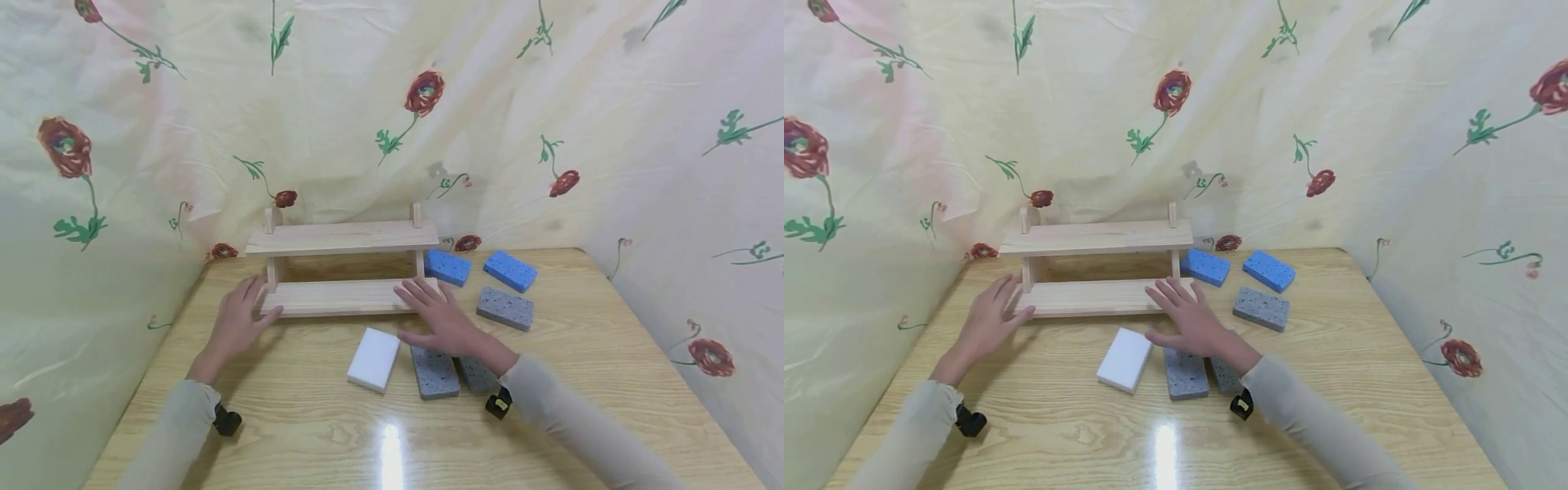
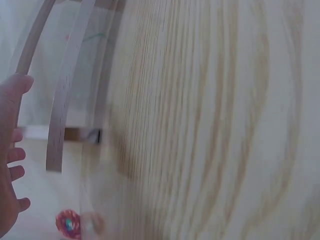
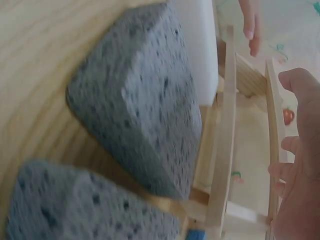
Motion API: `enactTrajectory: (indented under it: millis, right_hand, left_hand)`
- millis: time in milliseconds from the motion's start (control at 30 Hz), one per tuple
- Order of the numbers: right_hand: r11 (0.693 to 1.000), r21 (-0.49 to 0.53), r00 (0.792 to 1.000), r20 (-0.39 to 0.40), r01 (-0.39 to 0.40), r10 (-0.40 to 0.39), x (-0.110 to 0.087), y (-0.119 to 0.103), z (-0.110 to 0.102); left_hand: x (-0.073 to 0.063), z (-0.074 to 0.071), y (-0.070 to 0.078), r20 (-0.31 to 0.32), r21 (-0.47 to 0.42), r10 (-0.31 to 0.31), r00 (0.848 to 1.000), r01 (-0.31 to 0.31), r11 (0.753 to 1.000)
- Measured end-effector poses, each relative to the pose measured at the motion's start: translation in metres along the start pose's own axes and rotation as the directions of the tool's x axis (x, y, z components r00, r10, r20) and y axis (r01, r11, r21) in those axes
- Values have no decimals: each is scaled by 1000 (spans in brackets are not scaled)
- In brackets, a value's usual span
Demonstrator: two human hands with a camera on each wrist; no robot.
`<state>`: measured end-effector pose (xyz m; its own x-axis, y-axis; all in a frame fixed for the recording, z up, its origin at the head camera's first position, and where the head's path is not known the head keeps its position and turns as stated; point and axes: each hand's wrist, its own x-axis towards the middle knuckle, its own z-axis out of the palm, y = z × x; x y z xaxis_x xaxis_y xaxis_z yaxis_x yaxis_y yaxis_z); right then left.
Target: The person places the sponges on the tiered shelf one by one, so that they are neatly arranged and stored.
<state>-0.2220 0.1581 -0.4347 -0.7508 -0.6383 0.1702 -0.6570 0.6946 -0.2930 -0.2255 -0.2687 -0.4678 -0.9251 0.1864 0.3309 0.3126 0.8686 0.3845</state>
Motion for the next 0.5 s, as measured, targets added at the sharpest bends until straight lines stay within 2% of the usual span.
enactTrajectory:
  millis: [167, 267, 500]
  right_hand:
    - [998, 15, 998, 2, 58, -58, 1, -10, 8]
    - [997, 38, 997, 36, 66, -67, 1, -16, 13]
    - [996, 11, 990, 108, 85, -86, -1, -26, 26]
  left_hand:
    - [-5, -6, -13, 17, 5, -17, 1000, 17, 1000]
    - [-7, -10, -18, 29, 25, -10, 1000, 10, 1000]
    - [-9, -18, -21, 154, 64, -52, 987, 42, 997]
